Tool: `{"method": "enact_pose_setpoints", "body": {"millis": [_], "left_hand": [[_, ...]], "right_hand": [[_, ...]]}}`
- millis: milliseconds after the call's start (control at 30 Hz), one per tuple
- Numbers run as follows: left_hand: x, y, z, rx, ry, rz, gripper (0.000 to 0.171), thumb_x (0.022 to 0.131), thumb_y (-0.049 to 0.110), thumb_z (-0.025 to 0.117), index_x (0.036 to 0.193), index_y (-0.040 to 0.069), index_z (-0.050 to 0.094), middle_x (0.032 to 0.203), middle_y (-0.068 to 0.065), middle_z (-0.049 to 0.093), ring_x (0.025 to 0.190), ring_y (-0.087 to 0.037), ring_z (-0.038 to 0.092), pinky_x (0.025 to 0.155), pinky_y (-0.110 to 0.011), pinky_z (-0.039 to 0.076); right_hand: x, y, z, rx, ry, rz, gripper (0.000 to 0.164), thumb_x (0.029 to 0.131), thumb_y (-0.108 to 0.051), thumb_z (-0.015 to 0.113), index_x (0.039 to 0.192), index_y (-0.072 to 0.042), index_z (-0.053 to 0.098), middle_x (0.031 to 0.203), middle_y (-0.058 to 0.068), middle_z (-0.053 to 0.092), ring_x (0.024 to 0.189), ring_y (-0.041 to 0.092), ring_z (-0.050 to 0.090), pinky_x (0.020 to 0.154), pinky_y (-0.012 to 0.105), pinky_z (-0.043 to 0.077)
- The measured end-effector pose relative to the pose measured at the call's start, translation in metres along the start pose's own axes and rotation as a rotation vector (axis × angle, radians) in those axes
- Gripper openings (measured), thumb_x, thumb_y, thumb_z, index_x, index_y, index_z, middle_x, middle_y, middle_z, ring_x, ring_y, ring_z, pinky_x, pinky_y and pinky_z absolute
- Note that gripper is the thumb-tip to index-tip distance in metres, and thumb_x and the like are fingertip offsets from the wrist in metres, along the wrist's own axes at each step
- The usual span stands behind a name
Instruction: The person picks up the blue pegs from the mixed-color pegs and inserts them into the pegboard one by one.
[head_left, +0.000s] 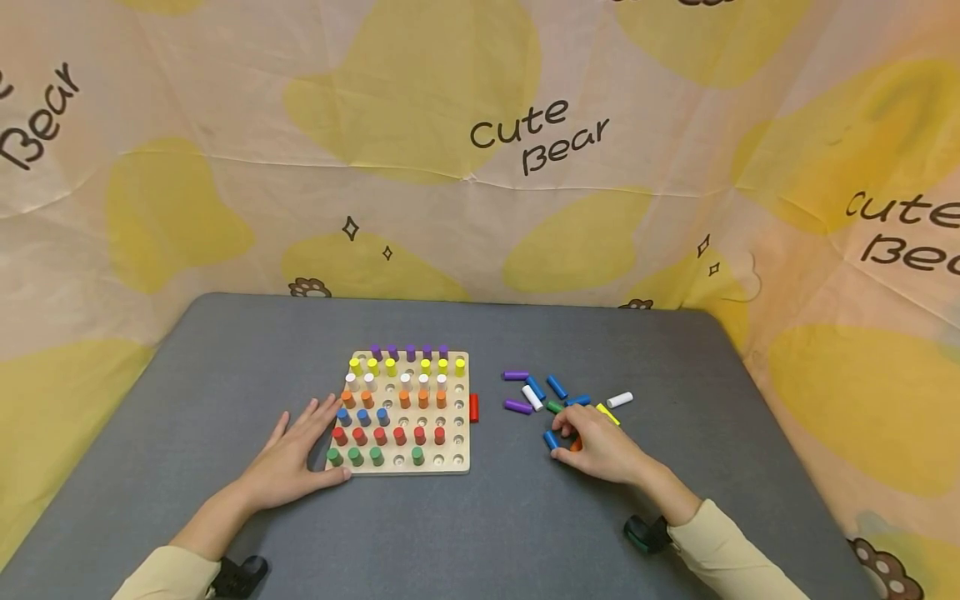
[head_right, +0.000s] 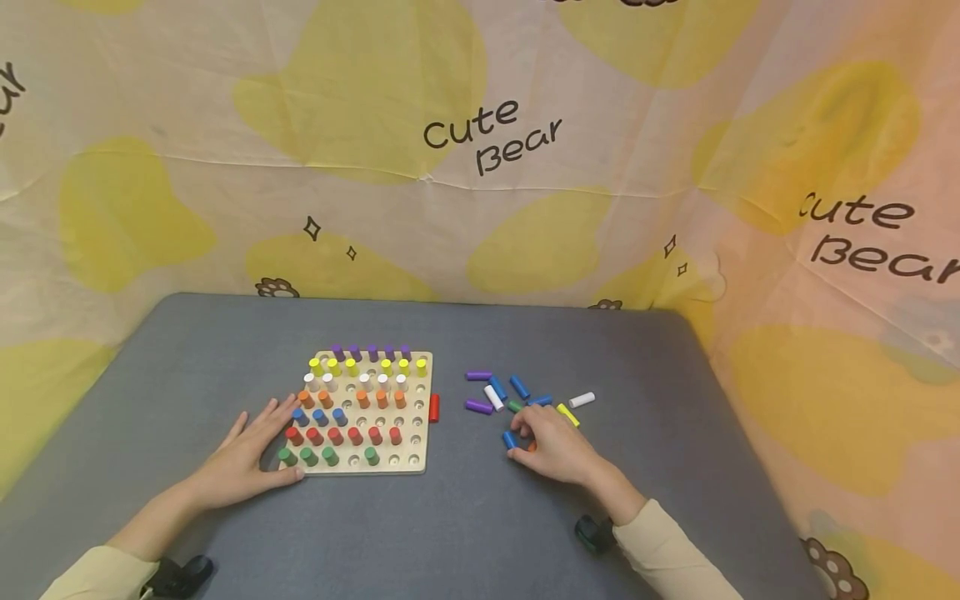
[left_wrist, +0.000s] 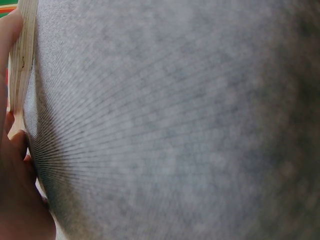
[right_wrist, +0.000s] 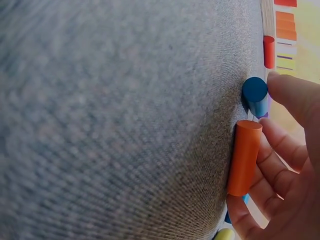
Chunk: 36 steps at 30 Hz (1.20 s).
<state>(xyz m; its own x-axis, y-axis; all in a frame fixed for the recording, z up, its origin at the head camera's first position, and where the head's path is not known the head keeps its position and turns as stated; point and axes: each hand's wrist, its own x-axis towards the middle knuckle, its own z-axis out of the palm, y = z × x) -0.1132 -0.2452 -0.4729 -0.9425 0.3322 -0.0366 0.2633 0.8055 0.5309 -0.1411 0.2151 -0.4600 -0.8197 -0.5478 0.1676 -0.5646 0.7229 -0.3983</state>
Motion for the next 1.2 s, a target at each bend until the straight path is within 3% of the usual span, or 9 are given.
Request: {"method": "enact_pose_setpoints", "body": {"millis": [467, 767, 1200], "left_hand": [[0.0, 0.002, -0.001, 0.001, -0.011, -0.011, 0.101, 0.071, 0.062, 0.066, 0.148, 0.016, 0.02, 0.153, -0.012, 0.019, 0.14, -0.037, 0.012, 0.108, -0.058, -0.004], [0.0, 0.002, -0.002, -0.001, -0.011, -0.011, 0.101, 0.071, 0.062, 0.066, 0.148, 0.016, 0.02, 0.153, -0.012, 0.019, 0.14, -0.037, 0.012, 0.108, -0.059, -0.004], [0.001, -0.001, 0.001, 0.003, -0.005, -0.013, 0.101, 0.071, 0.063, 0.066, 0.149, 0.018, 0.019, 0.153, -0.011, 0.019, 0.14, -0.036, 0.012, 0.108, -0.058, -0.004]], "right_hand": [[0.006, 0.001, 0.004, 0.003, 0.061, -0.053, 0.024, 0.074, -0.02, 0.076, 0.092, -0.013, 0.061, 0.076, -0.006, 0.053, 0.07, 0.006, 0.047, 0.064, 0.022, 0.039], [0.011, -0.002, 0.005, 0.078, 0.013, -0.002, 0.021, 0.076, -0.014, 0.074, 0.092, -0.011, 0.062, 0.075, -0.005, 0.053, 0.067, 0.005, 0.047, 0.059, 0.018, 0.04], [0.013, -0.005, 0.006, 0.072, -0.019, 0.022, 0.019, 0.077, -0.015, 0.074, 0.092, -0.014, 0.062, 0.074, -0.004, 0.051, 0.066, 0.008, 0.045, 0.058, 0.018, 0.036]]}}
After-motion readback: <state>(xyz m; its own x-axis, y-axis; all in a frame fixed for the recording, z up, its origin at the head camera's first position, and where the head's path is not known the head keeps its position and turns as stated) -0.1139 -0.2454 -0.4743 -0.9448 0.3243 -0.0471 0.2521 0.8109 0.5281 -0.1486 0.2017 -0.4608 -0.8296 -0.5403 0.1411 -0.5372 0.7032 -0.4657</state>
